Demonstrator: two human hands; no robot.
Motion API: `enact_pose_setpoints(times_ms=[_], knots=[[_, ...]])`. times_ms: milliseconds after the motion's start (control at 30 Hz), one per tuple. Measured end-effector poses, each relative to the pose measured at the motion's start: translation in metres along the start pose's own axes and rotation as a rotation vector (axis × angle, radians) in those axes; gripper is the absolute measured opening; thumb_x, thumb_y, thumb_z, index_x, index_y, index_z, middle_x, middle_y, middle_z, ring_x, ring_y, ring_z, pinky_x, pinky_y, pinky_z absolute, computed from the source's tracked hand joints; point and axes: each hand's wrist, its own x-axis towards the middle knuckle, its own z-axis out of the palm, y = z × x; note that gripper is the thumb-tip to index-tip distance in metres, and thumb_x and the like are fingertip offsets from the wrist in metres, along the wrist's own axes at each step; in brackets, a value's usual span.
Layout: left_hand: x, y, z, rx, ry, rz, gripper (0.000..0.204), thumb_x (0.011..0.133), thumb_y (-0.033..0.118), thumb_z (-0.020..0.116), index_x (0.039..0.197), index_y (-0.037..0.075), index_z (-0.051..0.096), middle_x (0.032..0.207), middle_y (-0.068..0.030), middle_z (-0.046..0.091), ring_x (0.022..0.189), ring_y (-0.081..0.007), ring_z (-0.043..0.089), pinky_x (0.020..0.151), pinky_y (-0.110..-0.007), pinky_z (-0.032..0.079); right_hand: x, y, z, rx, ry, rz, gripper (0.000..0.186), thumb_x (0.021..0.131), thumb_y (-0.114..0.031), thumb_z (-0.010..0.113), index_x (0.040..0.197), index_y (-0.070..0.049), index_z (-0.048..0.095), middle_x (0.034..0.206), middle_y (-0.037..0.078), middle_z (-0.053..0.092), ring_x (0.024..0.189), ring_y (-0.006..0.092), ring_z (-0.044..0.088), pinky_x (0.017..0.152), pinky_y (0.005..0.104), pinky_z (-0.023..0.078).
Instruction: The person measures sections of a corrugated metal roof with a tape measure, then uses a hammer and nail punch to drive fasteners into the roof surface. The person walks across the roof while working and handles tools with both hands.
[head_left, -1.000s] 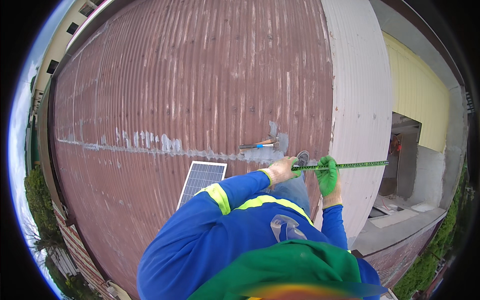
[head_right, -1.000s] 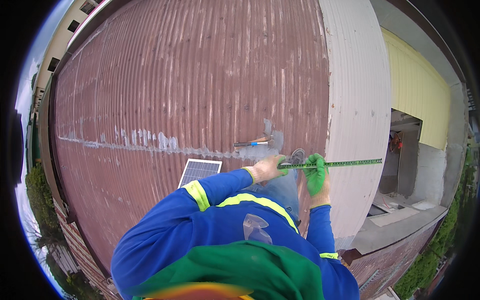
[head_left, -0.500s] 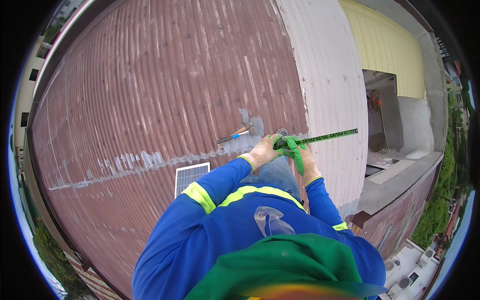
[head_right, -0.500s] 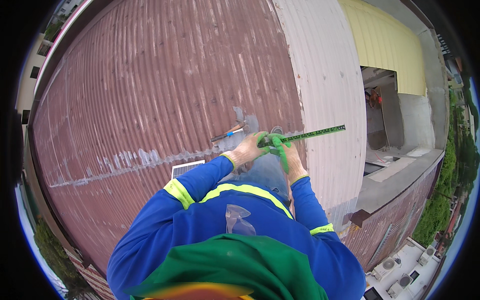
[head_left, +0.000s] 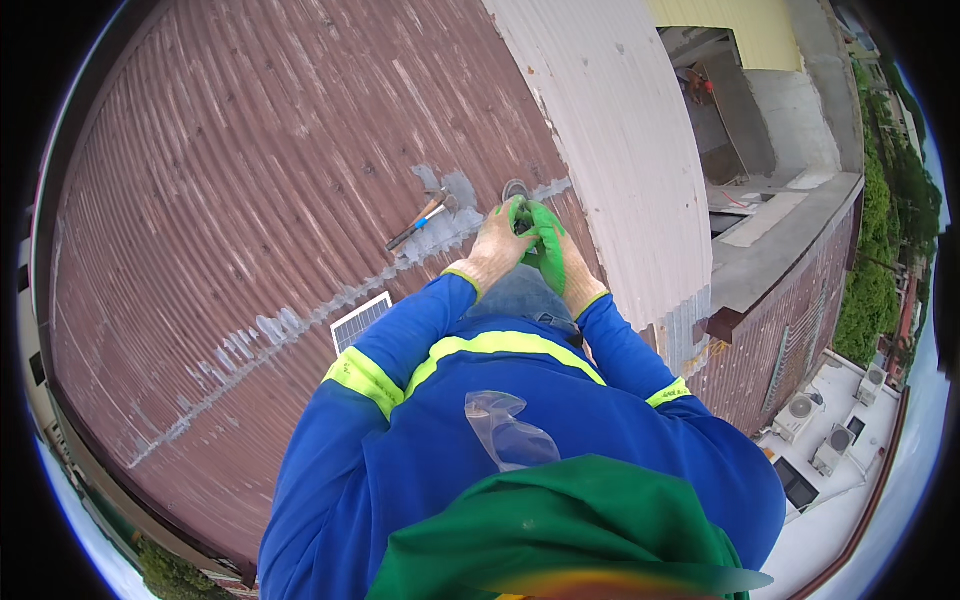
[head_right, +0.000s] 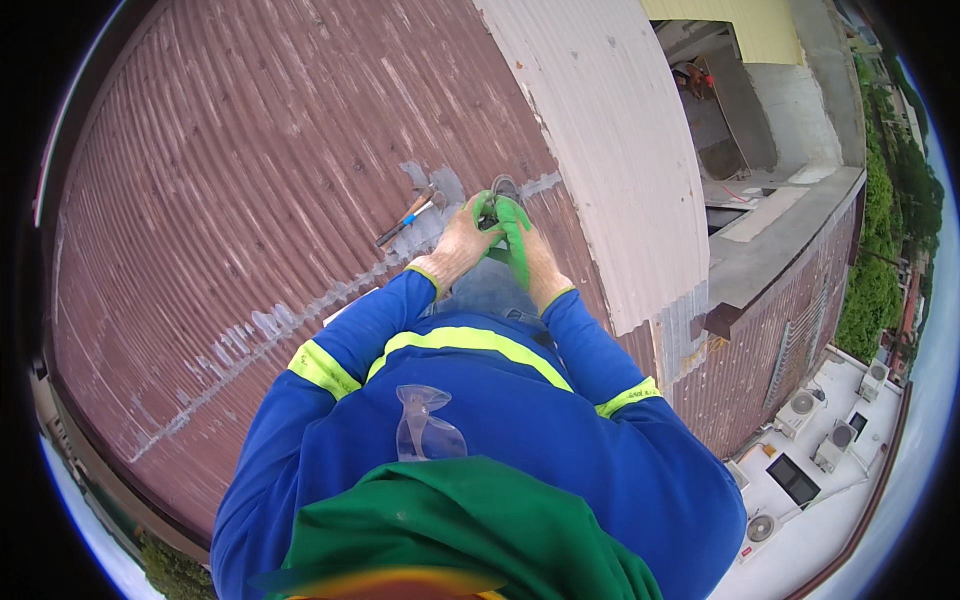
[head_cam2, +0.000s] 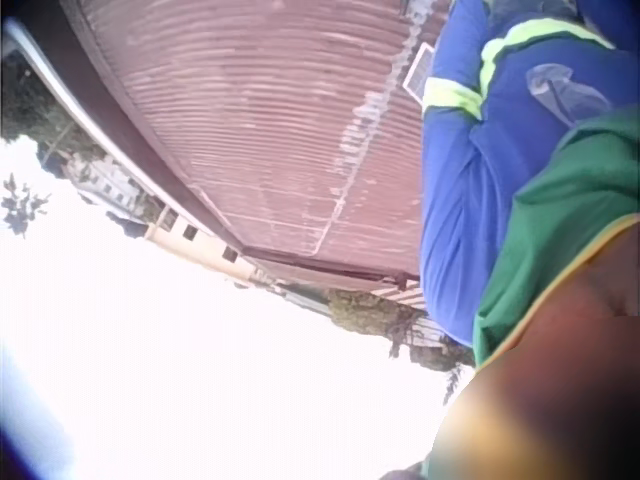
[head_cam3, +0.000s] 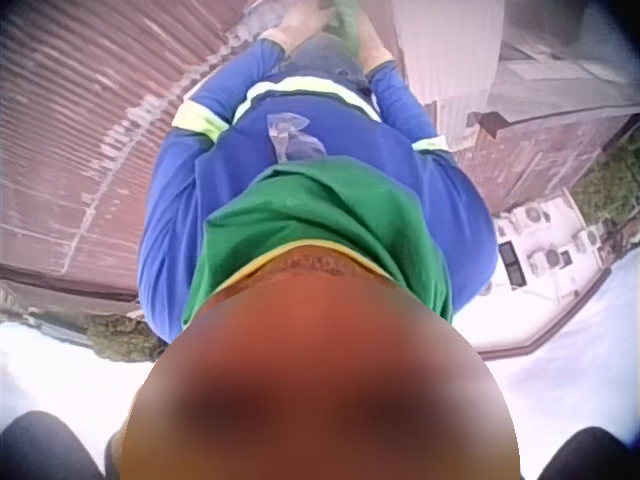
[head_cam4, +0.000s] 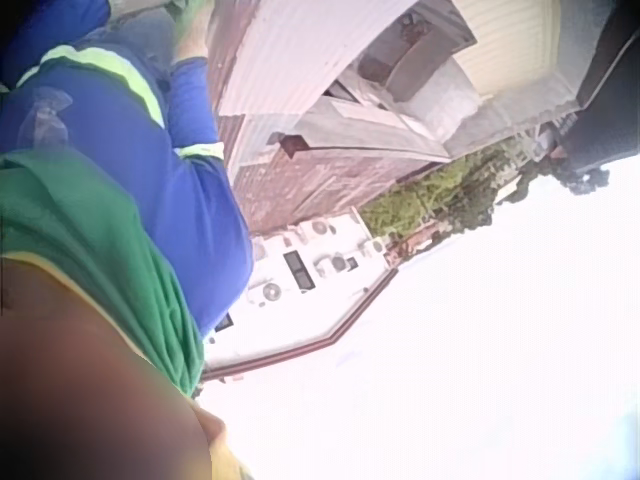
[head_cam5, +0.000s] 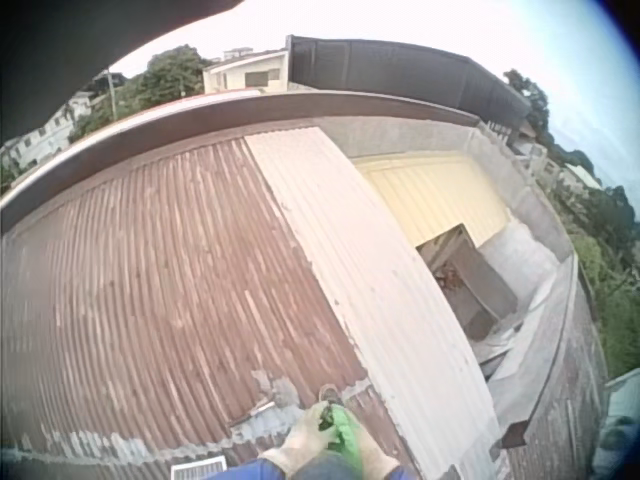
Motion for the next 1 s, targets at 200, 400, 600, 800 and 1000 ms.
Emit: enact_pose_setpoints(times_ms=[200, 400, 600, 800, 1000], knots=[[0.004, 0.01, 0.045, -0.454, -0.114, -0.081, 0.056, 0.103, 0.027, 0.066, 0.154, 0.01, 0.05, 0.126, -0.0137, 0.07, 0.109, -0.025, 0.068, 0.096, -0.04, 0.055, -0.024, -0.011, -0.018, 0.069, -0.08, 0.068, 0.073, 0.108, -0.056, 0.058, 0.166, -0.016, 0.037, 0.157, 0.009, 0.051, 0.135, 0.0233, 0.058, 0.109, 0.0473, 0.055], [-0.016, 0.026, 0.026, -0.481, -0.589, -0.26, 0.049, 0.104, 0.042, 0.065, 0.14, 0.009, 0.06, 0.129, -0.0166, 0.067, 0.114, -0.029, 0.068, 0.096, -0.043, 0.056, -0.062, -0.01, -0.072, -0.214, 0.025, 0.236, 0.069, 0.103, -0.043, 0.072, 0.161, -0.017, 0.047, 0.145, 0.007, 0.063, 0.12, 0.0181, 0.065, 0.088, 0.0365, 0.06], [-0.04, 0.048, 0.0, 0.559, -0.806, 0.258, 0.063, 0.087, 0.059, 0.078, 0.12, 0.006, 0.073, 0.121, -0.021, 0.067, 0.116, -0.0401, 0.068, 0.097, -0.05, 0.056, -0.111, 0.014, -0.092, -0.486, 0.087, 0.384, 0.063, 0.104, -0.037, 0.069, 0.159, -0.014, 0.051, 0.112, 0.003, 0.07, 0.088, 0.0129, 0.062, 0.069, 0.0317, 0.053], [-0.032, 0.055, -0.009, 0.538, -0.983, 0.39, 0.045, 0.086, 0.039, 0.081, 0.114, 0.005, 0.072, 0.117, -0.0195, 0.068, 0.108, -0.0409, 0.07, 0.094, -0.052, 0.056, -0.13, 0.025, -0.076, -0.519, 0.112, 0.343, 0.058, 0.108, -0.044, 0.061, 0.156, -0.011, 0.054, 0.115, 0.007, 0.071, 0.094, 0.0148, 0.064, 0.076, 0.0316, 0.053], [-0.048, 0.069, 0.005, 0.648, -0.818, 0.608, 0.032, 0.087, 0.023, 0.076, 0.113, 0.006, 0.072, 0.115, -0.0199, 0.069, 0.11, -0.0394, 0.071, 0.093, -0.051, 0.057, -0.131, 0.015, -0.065, -0.595, 0.133, 0.245, 0.052, 0.108, -0.038, 0.062, 0.154, -0.012, 0.057, 0.137, 0.01, 0.069, 0.12, 0.0191, 0.065, 0.09, 0.0341, 0.056]])
